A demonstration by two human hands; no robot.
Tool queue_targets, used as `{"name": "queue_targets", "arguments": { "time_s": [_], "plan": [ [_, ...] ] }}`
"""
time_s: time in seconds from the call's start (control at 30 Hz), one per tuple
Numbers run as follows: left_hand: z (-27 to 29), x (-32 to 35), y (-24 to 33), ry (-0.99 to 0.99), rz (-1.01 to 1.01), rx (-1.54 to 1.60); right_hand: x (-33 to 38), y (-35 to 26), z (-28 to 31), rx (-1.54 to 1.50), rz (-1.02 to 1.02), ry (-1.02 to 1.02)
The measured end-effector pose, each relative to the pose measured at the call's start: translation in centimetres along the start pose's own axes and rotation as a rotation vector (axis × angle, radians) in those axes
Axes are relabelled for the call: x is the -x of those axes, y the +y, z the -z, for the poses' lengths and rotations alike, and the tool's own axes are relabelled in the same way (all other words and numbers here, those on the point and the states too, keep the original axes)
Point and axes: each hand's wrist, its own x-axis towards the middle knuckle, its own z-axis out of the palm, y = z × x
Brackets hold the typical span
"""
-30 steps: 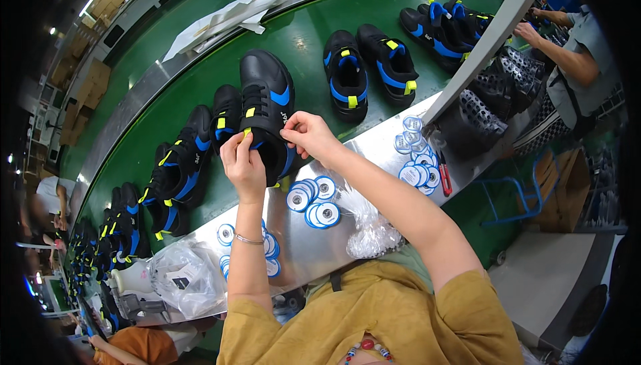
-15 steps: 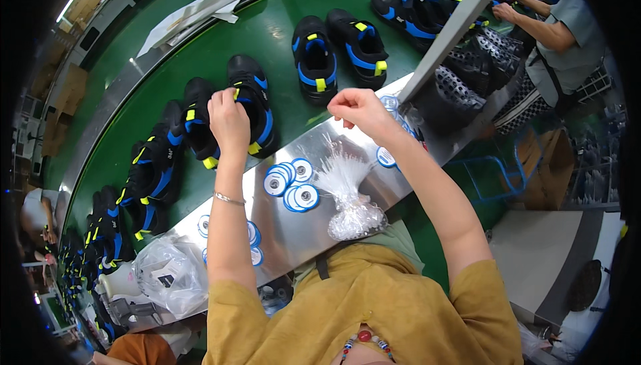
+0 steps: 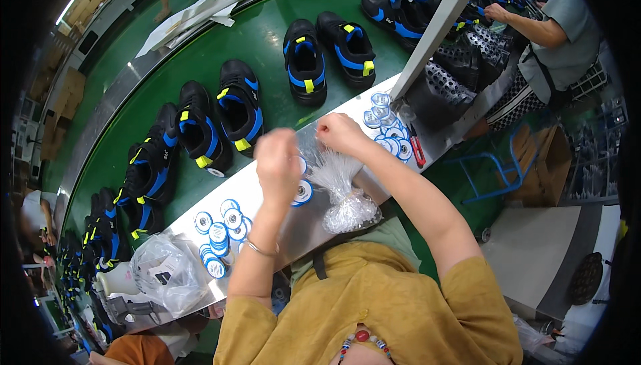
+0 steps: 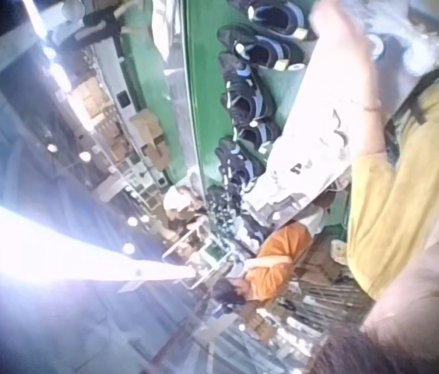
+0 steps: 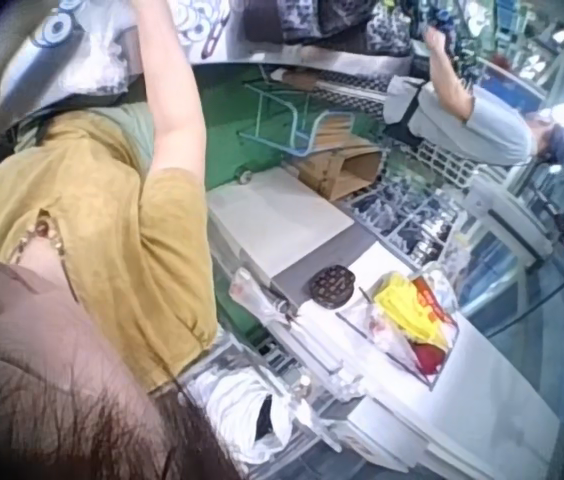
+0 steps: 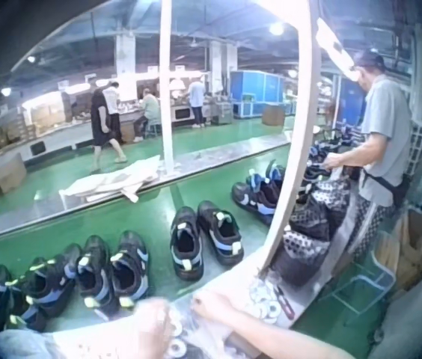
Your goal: The person applies round stickers to the tongue of black and blue sneakers moving along a conveyor belt. The person picks each sticker, peels it, and presses it onto the shoe before the next pair arrives.
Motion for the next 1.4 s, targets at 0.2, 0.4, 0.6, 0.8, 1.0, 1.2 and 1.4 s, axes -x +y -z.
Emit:
{"name": "queue_targets", "arguments": {
  "time_s": [0.2,0.4,0.6,0.8,1.0,1.2,1.4],
  "plan": [
    [-3.4,6.4,5.7,-0.345,-0.046,0.103,1.6,1.0,1.3,-0.546,-0.007,-0.002],
    [-4.2,6.6,5.6,-0.447,-0.073,0.078,1.4,0.4,0.8,-0.867,0.154,0.401],
    [-4.2,6.5,5.4,-0.46,-0.065,0.086,0.5,-0.7,4.2,-1.339,0.096,0.486],
    [-1.9,5.1,6.1,-0.376,-0.056,-0.005,2.6,-1.3,5.4,-1.315,-0.012,0.217],
    [1.9,6.0,0.1,-0.055,0.306,-0.061,3.7,-0.7,5.2,-1.098,-0.136,0.196],
    [2.8,6.5,-2.0,-0.25,0.572,-0.23,3.9,-1.7,3.6,-1.006,-0.138,0.142],
    [3.0,5.1,-1.5,-0.228,0.725,-0.087,4.2,-1.8,3.6,-0.966,-0.124,0.132]
  ]
}}
